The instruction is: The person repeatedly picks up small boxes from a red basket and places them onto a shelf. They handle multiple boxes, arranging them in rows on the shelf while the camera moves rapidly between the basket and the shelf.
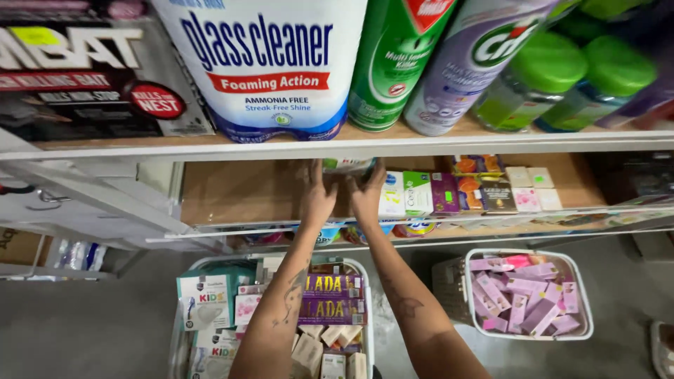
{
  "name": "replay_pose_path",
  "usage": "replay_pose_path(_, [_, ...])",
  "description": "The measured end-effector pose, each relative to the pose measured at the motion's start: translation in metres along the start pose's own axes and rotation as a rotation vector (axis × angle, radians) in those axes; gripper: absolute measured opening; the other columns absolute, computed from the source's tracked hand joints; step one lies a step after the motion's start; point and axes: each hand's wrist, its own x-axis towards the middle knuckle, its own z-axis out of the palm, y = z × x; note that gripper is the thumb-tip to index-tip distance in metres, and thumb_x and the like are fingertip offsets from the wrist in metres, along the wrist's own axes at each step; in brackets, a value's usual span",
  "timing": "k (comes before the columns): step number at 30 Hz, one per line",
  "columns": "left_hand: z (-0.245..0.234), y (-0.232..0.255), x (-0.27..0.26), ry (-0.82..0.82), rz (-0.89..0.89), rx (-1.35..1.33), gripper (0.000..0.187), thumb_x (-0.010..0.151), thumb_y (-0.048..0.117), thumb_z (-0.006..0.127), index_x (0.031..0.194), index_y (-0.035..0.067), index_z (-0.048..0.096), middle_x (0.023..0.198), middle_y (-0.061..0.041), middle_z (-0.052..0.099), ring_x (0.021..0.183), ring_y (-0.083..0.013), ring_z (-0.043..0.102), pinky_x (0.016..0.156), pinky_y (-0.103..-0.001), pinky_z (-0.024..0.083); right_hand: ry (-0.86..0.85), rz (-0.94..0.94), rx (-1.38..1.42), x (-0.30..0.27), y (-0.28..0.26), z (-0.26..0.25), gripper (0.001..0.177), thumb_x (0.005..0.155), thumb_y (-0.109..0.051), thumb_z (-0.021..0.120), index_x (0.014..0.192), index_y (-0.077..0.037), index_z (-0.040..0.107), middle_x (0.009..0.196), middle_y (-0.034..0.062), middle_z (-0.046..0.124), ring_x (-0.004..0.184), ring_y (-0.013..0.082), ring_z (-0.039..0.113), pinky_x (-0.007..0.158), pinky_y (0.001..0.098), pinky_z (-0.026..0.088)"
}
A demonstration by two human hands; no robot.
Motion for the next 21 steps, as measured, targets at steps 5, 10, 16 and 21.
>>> replay_pose_path(5, [0.015,-0.005,0.022,-0.083,-0.101,-0.039,0.084,0.089,0.019,0.074,0.158,0.006,0.029,0.16,-0.034,0.026,0.146,-0.0542,0.02,0.119,-0.053,0.026,0.067,-0.004,-0.134,0.013,0.015,0.023,0.096,0.086,-0.009,0.077,0.157,0.004,0.015,0.157,0.0342,0.026,0.143,0.0479,0.035,0.12,0.0468,0.031])
replay_pose_path(10, [0.07,-0.081,0.023,-0.216,-0.09,-0.168,0.072,0.091,0.006,0.054,0.158,0.0,0.029,0.162,-0.035,0.023,0.15,-0.0498,0.022,0.124,-0.048,0.025,0.016,0.076,-0.127,0.016,0.048,0.042,0.076,0.094,-0.013,0.075,0.157,-0.001,0.034,0.162,0.033,0.027,0.146,0.0501,0.038,0.124,0.0456,0.033])
replay_pose_path(16, [0.08,-0.103,0.016,-0.277,0.04,-0.094,0.068,0.091,0.002,0.047,0.157,-0.005,0.034,0.163,-0.03,0.033,0.156,-0.043,0.025,0.127,-0.046,0.023,0.102,0.066,-0.14,0.003,0.038,0.043,0.079,0.092,-0.014,0.069,0.157,-0.001,0.028,0.163,0.0405,0.013,0.144,0.0559,0.033,0.12,0.0495,0.034])
replay_pose_path(21, [0.065,-0.102,0.037,-0.11,-0.013,-0.146,0.054,0.103,0.02,0.052,0.15,-0.005,0.043,0.157,-0.032,0.041,0.149,-0.0441,0.034,0.125,-0.049,0.025,-0.003,-0.006,-0.236,0.007,0.048,0.056,0.069,0.096,-0.016,0.072,0.152,-0.001,0.035,0.157,0.0426,0.013,0.143,0.0611,0.025,0.121,0.0535,0.029])
